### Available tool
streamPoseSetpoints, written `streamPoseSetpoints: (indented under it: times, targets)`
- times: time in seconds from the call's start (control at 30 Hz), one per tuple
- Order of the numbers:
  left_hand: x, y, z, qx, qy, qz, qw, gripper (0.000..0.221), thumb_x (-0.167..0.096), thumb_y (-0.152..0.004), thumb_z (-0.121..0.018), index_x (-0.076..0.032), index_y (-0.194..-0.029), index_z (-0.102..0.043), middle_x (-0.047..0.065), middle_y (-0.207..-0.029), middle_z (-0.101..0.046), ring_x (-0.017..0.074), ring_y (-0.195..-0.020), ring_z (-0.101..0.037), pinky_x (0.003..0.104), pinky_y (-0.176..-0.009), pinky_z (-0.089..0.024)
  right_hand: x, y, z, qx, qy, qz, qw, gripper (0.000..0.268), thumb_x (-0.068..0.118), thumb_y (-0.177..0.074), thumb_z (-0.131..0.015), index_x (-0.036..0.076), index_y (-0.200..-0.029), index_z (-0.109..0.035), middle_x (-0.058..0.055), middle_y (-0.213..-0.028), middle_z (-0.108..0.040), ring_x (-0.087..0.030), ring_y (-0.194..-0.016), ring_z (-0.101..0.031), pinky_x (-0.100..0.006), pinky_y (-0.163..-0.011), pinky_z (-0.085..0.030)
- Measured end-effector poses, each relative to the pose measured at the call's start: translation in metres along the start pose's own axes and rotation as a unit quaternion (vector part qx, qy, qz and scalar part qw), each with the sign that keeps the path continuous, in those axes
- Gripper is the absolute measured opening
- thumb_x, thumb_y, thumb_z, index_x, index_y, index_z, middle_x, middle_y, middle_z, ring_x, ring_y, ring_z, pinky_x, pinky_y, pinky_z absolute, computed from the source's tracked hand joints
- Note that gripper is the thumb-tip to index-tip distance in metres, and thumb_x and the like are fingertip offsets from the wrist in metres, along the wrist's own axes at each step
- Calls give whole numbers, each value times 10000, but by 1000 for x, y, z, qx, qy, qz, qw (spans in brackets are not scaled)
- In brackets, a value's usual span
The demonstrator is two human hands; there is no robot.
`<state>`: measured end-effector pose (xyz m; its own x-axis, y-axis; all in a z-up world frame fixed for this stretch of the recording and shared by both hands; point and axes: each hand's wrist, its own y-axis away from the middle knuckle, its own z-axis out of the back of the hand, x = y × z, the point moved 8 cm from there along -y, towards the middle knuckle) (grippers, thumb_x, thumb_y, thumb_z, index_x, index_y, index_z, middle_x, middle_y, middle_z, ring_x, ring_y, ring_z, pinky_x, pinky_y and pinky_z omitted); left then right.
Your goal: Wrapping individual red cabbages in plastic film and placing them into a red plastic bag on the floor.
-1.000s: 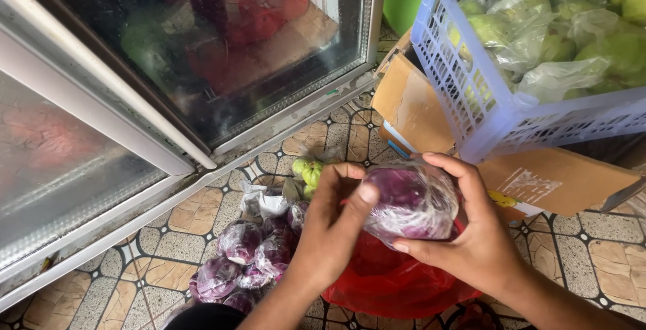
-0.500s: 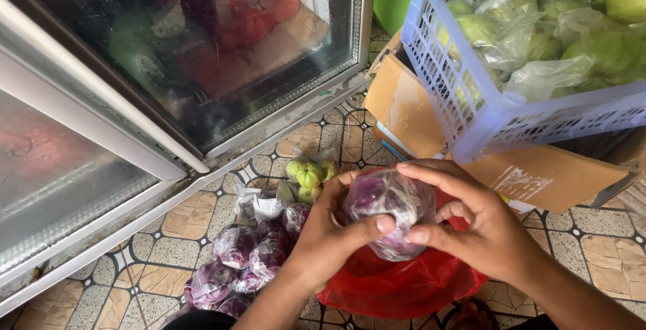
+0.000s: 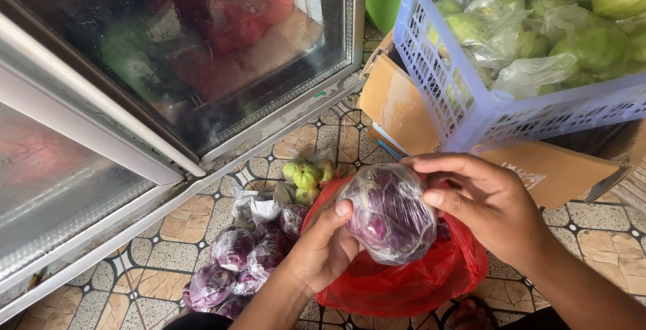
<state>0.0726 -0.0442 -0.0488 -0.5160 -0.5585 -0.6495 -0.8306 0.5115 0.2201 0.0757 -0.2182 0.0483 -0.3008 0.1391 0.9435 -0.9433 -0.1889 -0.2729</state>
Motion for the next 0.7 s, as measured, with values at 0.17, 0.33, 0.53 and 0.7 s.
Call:
streamPoseSetpoints:
  times: [0.17,0.33,0.53,0.7]
  targets:
    - [-9,-1,-5,-9,-7,-39,999,915,-401,-663,-817,-38,-1438,-493,167,-1248,-646,292,-1135,-625,449,-971,-542,50,11,-14,-45,206,156,965,186,6,-836,-750,29,-1020,-756,-135,-1193,-713,-158,-988,-731,-246,-875,-595]
    - [-9,-3,1,-7,-11,-91,996,792,-308,-703,-844,-17,-1364,-518,162,-1200,-645,268,-1077,-642,411,-917,-558,63,17,-19,-85,313,220,920,127,30,-855,-770,14,-979,-753,-145,-1104,-651,-220,-1013,-695,-304,-942,-567]
    - [-13,-1,-3,-19,-18,-103,994,931,-420,-657,-835,-2,-1416,-496,168,-1260,-622,275,-1155,-604,401,-949,-537,56,21,-27,-30,277,230,932,120,-6,-837,-723,-14,-950,-686,-155,-1073,-561,-202,-955,-659,-247,-832,-602]
    - [-10,-1,-3,18,12,-94,995,726,-464,-738,-812,-40,-1286,-594,128,-1146,-681,275,-1078,-637,424,-951,-537,72,23,-35,-16,311,274,910,51,64,-897,-686,51,-942,-707,-170,-1166,-589,-283,-1116,-622,-375,-1011,-511]
